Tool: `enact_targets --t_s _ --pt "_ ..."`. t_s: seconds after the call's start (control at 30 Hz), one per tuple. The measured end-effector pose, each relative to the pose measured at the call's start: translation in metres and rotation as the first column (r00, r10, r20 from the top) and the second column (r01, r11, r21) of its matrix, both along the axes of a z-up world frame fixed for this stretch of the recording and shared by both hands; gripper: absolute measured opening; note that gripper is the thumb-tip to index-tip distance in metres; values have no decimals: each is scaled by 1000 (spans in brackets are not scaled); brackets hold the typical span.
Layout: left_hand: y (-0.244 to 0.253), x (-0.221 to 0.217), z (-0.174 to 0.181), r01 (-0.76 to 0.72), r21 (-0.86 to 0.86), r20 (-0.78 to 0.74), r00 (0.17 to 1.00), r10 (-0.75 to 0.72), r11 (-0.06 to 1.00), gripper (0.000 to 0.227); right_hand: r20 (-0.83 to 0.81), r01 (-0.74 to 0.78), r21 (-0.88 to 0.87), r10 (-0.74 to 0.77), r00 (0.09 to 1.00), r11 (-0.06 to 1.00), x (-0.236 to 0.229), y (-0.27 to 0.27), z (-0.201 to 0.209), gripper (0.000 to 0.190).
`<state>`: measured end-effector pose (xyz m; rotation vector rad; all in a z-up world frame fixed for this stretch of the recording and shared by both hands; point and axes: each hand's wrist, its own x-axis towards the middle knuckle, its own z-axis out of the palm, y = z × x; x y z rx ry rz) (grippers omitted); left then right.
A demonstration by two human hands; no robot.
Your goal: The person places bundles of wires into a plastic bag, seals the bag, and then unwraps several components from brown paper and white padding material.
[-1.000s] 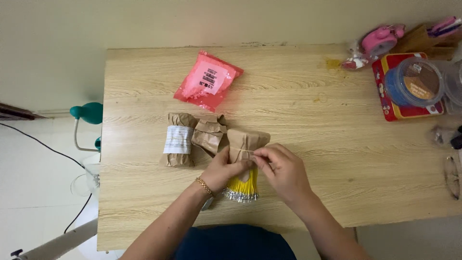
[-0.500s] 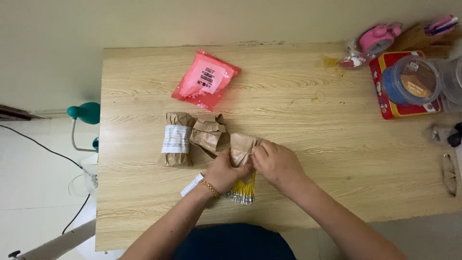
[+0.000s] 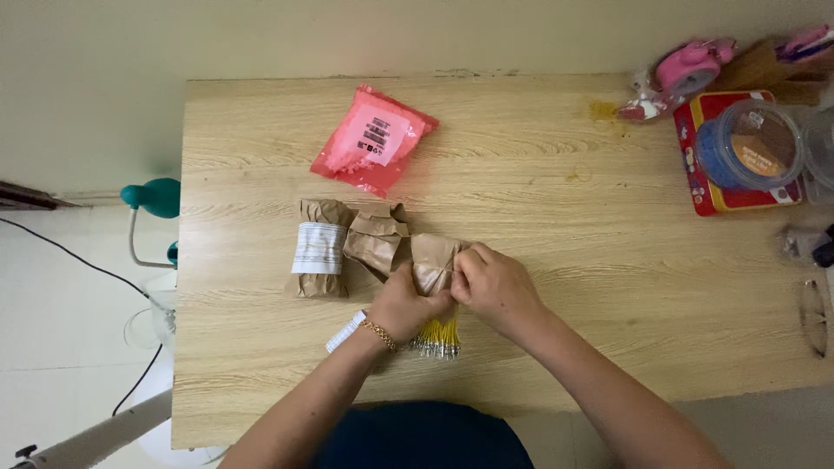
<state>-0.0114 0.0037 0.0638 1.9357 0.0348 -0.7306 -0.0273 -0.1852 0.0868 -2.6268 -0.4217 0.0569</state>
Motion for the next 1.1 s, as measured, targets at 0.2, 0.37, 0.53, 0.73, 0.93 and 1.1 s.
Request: enact_targets --t_s 0.2,0.37,0.53,0.73,0.93,1.1 --pt "2 -1 -12 -67 -146 -57 997 60 987 62 -118 17 152 1 993 988 5 -1 7 15" --pt "2 8 16 -42 21 -55 998 43 999 64 155 -76 229 40 987 971 2 0 5 18" --pt "2 11 22 13 134 -64 998 -4 991 68 -87 -40 213 59 994 976 10 -6 6 19" --pt "12 10 -11 -51 -234 -167 986 12 971 64 -586 232 401 53 808 886 8 -20 10 17" --pt "3 12 30 24 159 -102 995 -8 987 72 -593 335 725 298 748 602 9 -29 -15 13" --pt "0 6 14 76 225 34 996 -85 971 76 -692 164 443 220 688 881 17 -26 0 21"
